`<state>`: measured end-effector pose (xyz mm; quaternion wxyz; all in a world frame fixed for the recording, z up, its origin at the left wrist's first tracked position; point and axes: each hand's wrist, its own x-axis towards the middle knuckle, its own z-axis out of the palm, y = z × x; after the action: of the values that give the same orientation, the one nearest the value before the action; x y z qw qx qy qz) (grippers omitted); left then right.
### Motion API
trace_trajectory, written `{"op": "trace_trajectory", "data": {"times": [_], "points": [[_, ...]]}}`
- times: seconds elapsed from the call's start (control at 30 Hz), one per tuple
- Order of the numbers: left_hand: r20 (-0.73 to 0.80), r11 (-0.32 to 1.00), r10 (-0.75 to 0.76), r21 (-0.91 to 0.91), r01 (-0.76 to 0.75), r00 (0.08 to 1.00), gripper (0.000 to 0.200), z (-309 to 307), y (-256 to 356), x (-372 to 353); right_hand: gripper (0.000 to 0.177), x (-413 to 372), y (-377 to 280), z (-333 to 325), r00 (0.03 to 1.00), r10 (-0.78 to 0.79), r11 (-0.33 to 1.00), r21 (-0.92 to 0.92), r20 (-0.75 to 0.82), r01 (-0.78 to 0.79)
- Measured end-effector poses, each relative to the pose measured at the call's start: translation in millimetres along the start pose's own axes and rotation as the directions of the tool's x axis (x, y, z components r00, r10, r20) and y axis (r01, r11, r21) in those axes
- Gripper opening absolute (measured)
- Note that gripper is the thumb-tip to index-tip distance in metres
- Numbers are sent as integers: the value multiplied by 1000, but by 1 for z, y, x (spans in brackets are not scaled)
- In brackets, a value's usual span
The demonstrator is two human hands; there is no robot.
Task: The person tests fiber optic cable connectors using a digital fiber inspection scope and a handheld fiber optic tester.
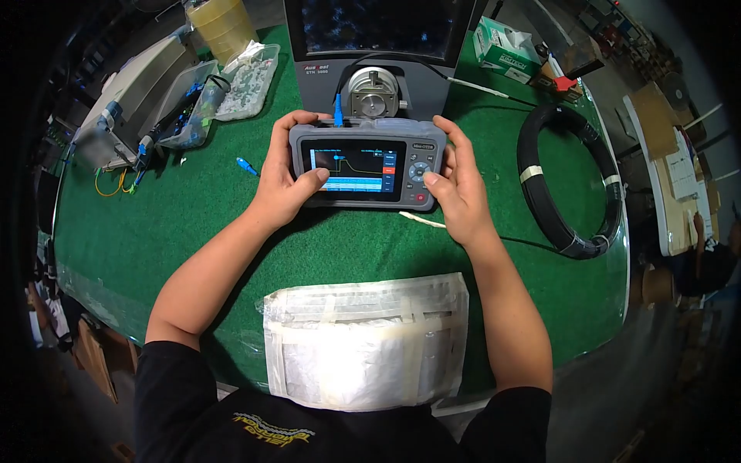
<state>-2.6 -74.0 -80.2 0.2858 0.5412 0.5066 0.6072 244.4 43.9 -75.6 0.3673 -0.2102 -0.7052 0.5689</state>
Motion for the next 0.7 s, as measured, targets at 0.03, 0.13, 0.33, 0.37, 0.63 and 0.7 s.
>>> {"op": "trace_trajectory", "data": {"times": [0.03, 0.13, 0.33, 0.37, 0.63, 0.7], "points": [[-13, 1000, 6, 3, -6, 1000, 70, 1, -1, 1, 74, 0, 0, 0, 1000, -2, 1000, -3, -4, 2], [-35, 999, 25, 44, -24, 999, 70, 2, -3, -1, 75, -1, 0, 1, 1000, 0, 1000, 4, -9, 0], [-14, 994, -21, 105, 22, 1000, 72, 3, 4, -1, 76, 0, 2, 1, 1000, -10, 1000, -3, -14, 10], [-14, 995, -15, 98, 17, 1000, 72, 3, 3, -1, 76, 0, 2, 1, 1000, -10, 1000, -2, -14, 10], [-32, 993, -16, 120, 19, 999, 74, 5, 6, -1, 76, 0, 1, 2, 1000, -1, 1000, 1, -15, 1], [-35, 991, -20, 131, 25, 999, 75, 5, 5, -1, 76, -1, 0, 2, 1000, 3, 1000, 3, -14, -3]]}}
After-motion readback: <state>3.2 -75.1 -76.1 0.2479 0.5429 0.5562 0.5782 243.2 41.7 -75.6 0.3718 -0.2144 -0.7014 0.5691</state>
